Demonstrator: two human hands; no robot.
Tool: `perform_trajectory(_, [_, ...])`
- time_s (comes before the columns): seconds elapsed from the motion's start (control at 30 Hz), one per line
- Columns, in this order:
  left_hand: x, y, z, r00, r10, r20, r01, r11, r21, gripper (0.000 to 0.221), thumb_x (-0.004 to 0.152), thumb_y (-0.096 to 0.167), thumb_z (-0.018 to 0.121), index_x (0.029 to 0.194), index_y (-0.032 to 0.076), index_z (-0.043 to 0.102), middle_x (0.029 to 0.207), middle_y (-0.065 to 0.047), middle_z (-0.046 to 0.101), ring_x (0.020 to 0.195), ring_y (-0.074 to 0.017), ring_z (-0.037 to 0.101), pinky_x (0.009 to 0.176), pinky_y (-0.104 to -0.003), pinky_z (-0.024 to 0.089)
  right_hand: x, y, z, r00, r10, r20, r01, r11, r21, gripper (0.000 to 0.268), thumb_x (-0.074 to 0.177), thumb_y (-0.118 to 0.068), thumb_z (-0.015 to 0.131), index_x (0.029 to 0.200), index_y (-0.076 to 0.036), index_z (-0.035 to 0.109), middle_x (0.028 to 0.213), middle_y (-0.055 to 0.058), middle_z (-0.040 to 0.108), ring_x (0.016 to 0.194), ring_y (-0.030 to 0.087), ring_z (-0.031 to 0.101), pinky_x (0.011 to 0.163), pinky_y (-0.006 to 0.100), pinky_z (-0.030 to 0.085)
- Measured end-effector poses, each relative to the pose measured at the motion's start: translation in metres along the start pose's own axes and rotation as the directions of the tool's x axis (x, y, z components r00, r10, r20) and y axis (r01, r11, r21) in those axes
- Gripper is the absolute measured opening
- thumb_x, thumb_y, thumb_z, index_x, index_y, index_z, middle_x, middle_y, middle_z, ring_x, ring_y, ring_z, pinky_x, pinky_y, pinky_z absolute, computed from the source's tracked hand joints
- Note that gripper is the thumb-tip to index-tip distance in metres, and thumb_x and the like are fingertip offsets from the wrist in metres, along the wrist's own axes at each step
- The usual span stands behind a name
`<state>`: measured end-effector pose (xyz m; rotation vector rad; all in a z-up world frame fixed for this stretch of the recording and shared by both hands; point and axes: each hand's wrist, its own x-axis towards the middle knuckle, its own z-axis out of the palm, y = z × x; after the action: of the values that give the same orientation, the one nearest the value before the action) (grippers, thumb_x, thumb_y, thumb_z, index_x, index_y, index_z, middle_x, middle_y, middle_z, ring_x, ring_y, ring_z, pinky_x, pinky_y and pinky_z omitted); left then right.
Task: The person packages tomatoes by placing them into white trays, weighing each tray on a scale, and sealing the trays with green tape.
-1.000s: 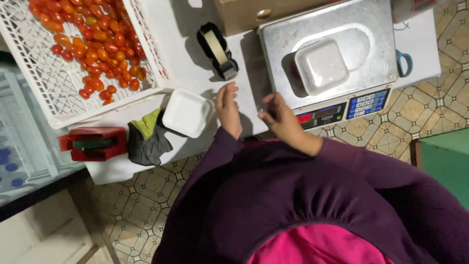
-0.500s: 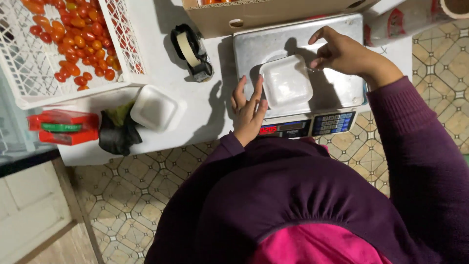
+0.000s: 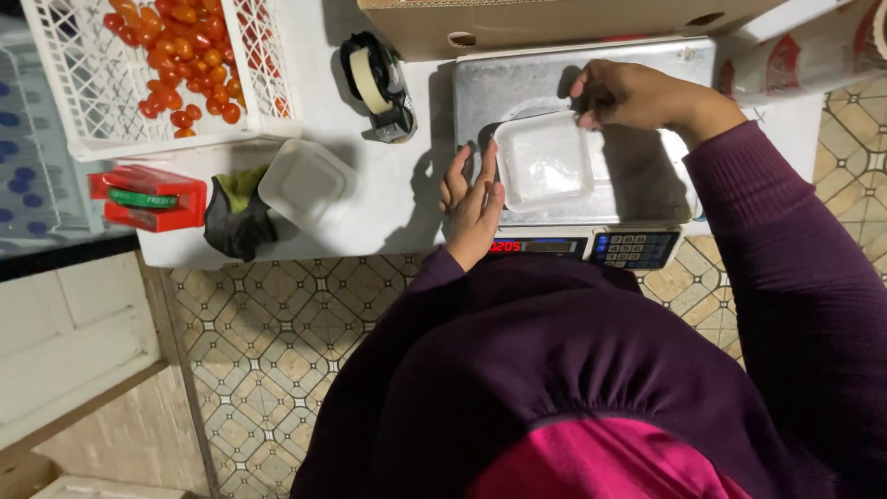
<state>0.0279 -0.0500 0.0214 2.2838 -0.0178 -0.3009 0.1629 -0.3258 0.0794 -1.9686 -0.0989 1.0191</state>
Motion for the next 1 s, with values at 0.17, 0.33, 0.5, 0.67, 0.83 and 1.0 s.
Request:
perform_trajectory(0.17, [0.009, -0.007, 0.000, 0.998, -0.047, 0.043, 0.047, 0.999, 0.016, 0.068, 0.097, 0.075, 0.008, 0.156, 0.050, 0.031, 0.165, -0.002, 0.026, 0.145, -0.0306, 0.030, 0.109, -0.051, 0.029, 0.015, 0.024, 0.005, 0.999, 0.009, -0.046, -0.012, 0.998, -0.067, 0.020, 0.096, -0.009, 0.071, 0.116, -0.007, 0.073, 0.099, 0.006, 0.075, 0.092, 0.017, 0.067, 0.093, 0.030, 0.050])
perform_trajectory(0.33, [0.014, -0.018, 0.009, 1.000, 0.004, -0.016, -0.002, 0.996, 0.093, 0.062, 0.102, 0.067, 0.013, 0.155, 0.046, 0.038, 0.164, 0.000, 0.028, 0.150, -0.0275, 0.024, 0.112, -0.050, 0.025, 0.014, 0.027, 0.011, 0.995, 0.022, -0.095, -0.028, 0.998, -0.059, 0.027, 0.098, -0.010, 0.068, 0.124, -0.005, 0.071, 0.101, 0.010, 0.076, 0.094, 0.020, 0.070, 0.096, 0.034, 0.050])
perform_trajectory(0.5, [0.026, -0.037, 0.010, 0.980, -0.193, -0.047, 0.198, 0.971, 0.134, 0.073, 0.098, 0.059, 0.020, 0.153, 0.021, 0.050, 0.164, -0.002, 0.024, 0.148, -0.0349, 0.017, 0.113, -0.057, 0.021, 0.006, 0.038, 0.021, 0.994, 0.013, -0.105, -0.014, 1.000, -0.007, 0.018, 0.098, -0.008, 0.068, 0.115, -0.005, 0.072, 0.100, 0.007, 0.076, 0.092, 0.018, 0.069, 0.095, 0.033, 0.050])
perform_trajectory(0.67, [0.032, 0.001, 0.001, 0.797, 0.428, -0.427, -0.423, 0.899, 0.112, 0.062, 0.111, 0.047, 0.039, 0.157, 0.007, 0.041, 0.157, -0.019, 0.037, 0.152, -0.0392, 0.029, 0.125, -0.051, 0.021, -0.007, 0.057, 0.043, 0.943, -0.164, -0.289, 0.127, 0.981, -0.144, 0.023, 0.099, -0.024, 0.071, 0.112, -0.005, 0.074, 0.089, 0.016, 0.076, 0.094, 0.038, 0.072, 0.088, 0.047, 0.051])
perform_trajectory(0.83, [0.035, 0.040, 0.034, 0.921, 0.369, -0.126, -0.354, 0.926, 0.129, 0.079, 0.101, 0.039, 0.057, 0.160, -0.005, 0.025, 0.162, -0.032, 0.026, 0.150, -0.0549, 0.025, 0.122, -0.061, 0.022, 0.000, 0.068, 0.045, 0.940, -0.161, -0.300, 0.120, 0.982, -0.149, 0.026, 0.098, -0.027, 0.069, 0.115, -0.007, 0.071, 0.094, 0.017, 0.076, 0.102, 0.041, 0.071, 0.090, 0.052, 0.052])
perform_trajectory(1.0, [0.044, 0.032, 0.042, 0.954, 0.298, -0.024, -0.295, 0.952, 0.084, 0.076, 0.105, 0.031, 0.052, 0.160, -0.009, 0.017, 0.165, -0.033, 0.014, 0.151, -0.0515, 0.022, 0.121, -0.059, 0.024, -0.008, 0.049, 0.037, 0.953, -0.174, -0.246, 0.126, 0.972, -0.198, 0.024, 0.098, -0.018, 0.067, 0.115, -0.002, 0.069, 0.100, 0.024, 0.075, 0.104, 0.048, 0.069, 0.092, 0.056, 0.052])
